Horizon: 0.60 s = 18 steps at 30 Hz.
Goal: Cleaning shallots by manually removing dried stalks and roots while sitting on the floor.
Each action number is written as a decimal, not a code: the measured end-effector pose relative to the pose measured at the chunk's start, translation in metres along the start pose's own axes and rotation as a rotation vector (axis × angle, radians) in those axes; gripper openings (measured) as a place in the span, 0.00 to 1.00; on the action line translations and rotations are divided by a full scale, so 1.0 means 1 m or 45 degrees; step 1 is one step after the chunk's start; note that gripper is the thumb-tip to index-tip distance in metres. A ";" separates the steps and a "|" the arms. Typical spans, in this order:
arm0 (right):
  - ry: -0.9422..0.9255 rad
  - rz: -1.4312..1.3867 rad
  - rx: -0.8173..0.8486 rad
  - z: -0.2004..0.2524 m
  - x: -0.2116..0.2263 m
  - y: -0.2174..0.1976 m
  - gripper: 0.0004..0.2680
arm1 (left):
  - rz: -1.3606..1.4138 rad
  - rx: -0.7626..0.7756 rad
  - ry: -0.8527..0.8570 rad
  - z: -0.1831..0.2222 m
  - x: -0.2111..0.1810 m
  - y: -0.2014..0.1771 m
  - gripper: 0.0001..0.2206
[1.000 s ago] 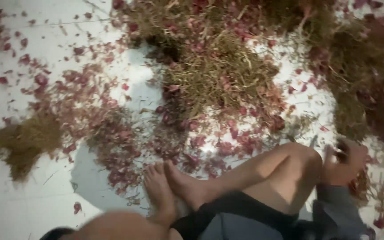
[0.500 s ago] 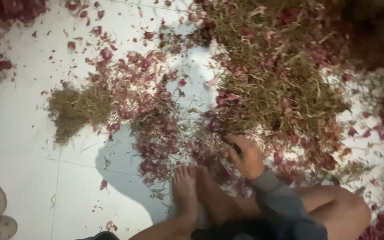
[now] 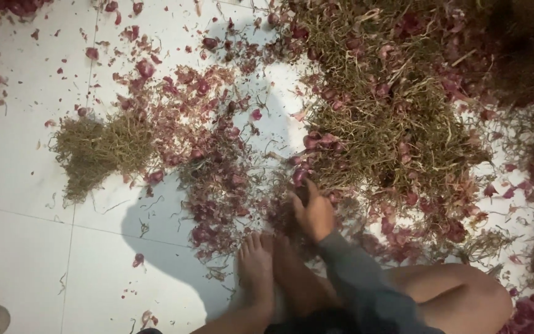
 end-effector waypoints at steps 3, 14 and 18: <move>-0.145 0.160 -0.165 -0.015 -0.015 0.014 0.20 | 0.038 0.010 -0.011 -0.001 -0.002 0.000 0.17; -0.356 -0.181 -0.223 0.002 -0.035 0.014 0.11 | 0.034 0.129 -0.045 0.005 -0.004 0.029 0.17; -0.649 -0.559 -0.337 0.010 -0.048 0.010 0.10 | 0.130 0.102 -0.021 0.004 -0.003 0.018 0.18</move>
Point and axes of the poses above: each hand's wrist, its own z-axis away from the middle knuckle, its own y-axis out of the palm, x = y × z, the point moved 6 cm from there along -z, towards the middle knuckle, and after that the axes turned 1 degree about x, right-handed, at the moved point
